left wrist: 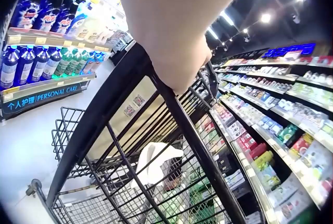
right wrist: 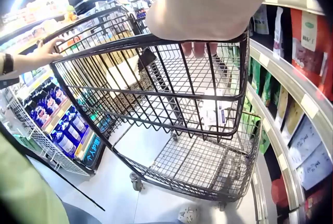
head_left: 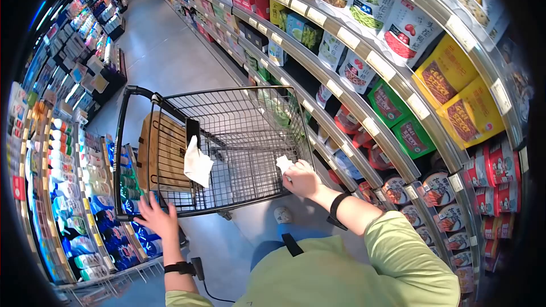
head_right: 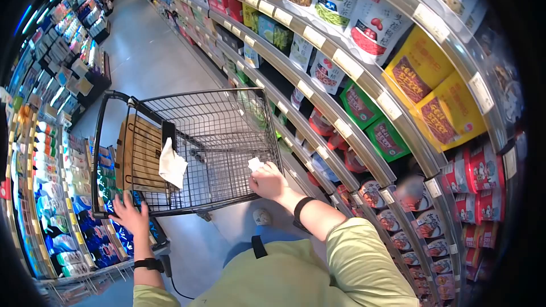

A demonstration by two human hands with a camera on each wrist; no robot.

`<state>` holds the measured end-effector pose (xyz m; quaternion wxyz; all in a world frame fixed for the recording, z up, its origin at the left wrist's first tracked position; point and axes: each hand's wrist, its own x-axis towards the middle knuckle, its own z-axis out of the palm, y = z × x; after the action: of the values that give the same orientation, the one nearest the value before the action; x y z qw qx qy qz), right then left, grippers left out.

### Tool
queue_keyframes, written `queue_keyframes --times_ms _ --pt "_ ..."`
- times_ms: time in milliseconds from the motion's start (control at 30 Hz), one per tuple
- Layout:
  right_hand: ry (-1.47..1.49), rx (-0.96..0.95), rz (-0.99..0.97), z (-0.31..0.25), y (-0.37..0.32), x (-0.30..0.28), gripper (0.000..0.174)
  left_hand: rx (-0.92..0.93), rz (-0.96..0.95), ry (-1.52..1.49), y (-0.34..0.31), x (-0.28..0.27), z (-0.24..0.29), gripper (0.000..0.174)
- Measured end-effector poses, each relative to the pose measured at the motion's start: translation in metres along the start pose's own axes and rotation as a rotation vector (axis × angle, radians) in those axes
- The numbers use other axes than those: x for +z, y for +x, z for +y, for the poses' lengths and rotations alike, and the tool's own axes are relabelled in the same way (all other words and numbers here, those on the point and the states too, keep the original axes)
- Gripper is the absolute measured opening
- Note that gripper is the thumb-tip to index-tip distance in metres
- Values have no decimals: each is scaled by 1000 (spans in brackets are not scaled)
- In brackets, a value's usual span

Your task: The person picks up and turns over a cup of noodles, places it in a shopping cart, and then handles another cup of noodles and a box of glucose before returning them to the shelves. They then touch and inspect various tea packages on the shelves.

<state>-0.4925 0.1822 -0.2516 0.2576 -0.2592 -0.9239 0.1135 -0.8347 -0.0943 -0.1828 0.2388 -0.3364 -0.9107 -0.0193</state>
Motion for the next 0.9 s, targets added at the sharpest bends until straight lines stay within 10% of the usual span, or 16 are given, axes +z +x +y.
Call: queue_keyframes --times_ms 167,333,567,900 --pt "35 112 -371 4 75 21 26 402 -269 -561 27 14 126 46" --pt "68 36 -229 9 135 60 24 654 -367 -803 69 35 214 46" --pt "159 270 272 19 183 46 18 691 -445 -557 144 103 206 36" --pt "264 1069 403 143 106 70 22 824 -481 -502 250 156 171 35"
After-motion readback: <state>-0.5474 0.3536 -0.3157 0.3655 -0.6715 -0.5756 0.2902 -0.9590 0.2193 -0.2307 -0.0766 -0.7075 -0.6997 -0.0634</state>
